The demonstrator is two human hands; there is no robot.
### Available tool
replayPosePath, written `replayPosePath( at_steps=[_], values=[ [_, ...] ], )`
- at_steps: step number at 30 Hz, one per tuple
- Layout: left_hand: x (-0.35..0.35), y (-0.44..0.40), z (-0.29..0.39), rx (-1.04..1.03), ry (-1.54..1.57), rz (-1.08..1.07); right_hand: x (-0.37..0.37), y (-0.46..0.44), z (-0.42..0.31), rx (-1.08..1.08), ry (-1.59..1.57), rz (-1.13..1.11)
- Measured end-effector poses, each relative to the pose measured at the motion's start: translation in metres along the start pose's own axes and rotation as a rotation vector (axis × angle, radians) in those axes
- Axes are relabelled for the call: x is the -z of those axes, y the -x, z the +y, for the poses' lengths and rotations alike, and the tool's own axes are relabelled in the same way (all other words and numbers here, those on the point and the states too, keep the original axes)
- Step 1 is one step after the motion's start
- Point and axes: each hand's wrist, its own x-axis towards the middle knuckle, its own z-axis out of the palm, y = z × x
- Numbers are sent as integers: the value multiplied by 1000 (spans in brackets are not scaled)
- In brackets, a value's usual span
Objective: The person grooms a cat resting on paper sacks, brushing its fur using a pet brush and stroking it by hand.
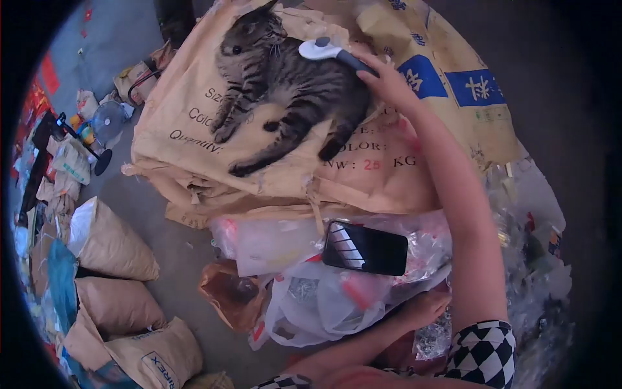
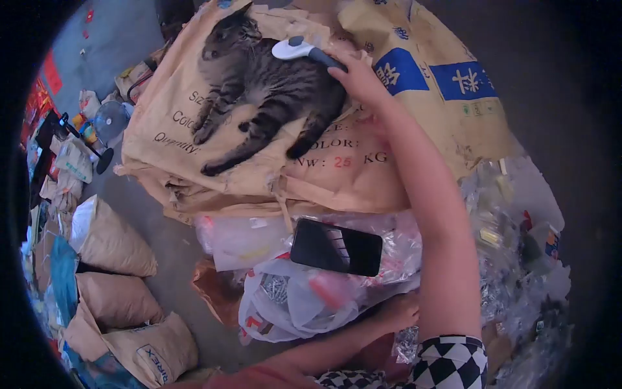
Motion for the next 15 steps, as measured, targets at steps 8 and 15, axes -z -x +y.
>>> replayPosePath(
  at_steps=[8, 15],
  values=[
    [-21, 5, -13, -116, -155, 130, 20, 79, -9, -71, -61, 30],
    [-20, 5, -12, -133, -140, 165, 61, 114, -34, -235, -82, -65]
  ],
)
